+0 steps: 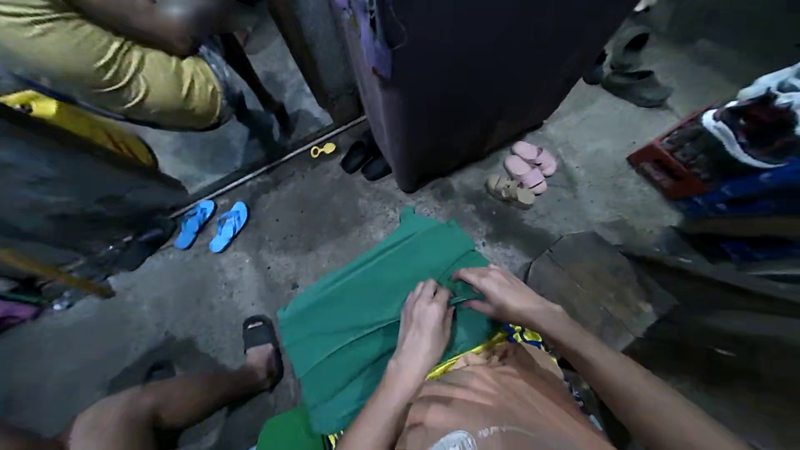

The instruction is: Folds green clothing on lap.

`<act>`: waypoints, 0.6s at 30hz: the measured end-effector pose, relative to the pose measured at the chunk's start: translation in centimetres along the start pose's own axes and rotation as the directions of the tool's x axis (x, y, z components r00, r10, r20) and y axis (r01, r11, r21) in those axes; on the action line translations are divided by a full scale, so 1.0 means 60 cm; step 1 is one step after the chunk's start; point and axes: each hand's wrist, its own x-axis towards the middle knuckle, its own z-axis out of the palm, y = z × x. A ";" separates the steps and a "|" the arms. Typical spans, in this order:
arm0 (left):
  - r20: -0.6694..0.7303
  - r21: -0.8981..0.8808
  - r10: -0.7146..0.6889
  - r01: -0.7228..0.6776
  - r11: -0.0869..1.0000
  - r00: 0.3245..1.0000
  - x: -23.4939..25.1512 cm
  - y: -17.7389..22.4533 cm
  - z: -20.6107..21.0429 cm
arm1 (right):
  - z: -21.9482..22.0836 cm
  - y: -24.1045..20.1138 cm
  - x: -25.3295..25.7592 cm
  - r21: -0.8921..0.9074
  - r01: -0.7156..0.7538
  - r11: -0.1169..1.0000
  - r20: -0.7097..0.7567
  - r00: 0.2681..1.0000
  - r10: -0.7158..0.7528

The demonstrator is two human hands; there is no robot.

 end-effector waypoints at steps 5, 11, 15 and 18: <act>-0.137 -0.122 0.092 -0.109 0.987 0.986 -0.018 -0.017 -0.008 | -0.041 0.056 -0.028 0.131 -0.047 0.990 -0.090 0.994 0.059; -0.256 -0.573 -0.249 0.061 0.818 0.934 -0.007 -0.039 -0.020 | -0.080 0.065 0.041 0.824 0.158 0.543 -0.232 0.970 0.070; -0.217 -0.828 -0.462 0.088 0.553 0.860 0.009 -0.064 -0.010 | -0.030 0.044 0.110 0.588 0.206 0.782 -0.475 0.871 0.128; -0.231 -0.856 -0.513 0.078 0.511 0.826 0.011 -0.083 0.009 | 0.008 0.053 0.130 0.218 0.157 0.963 -0.653 0.757 0.024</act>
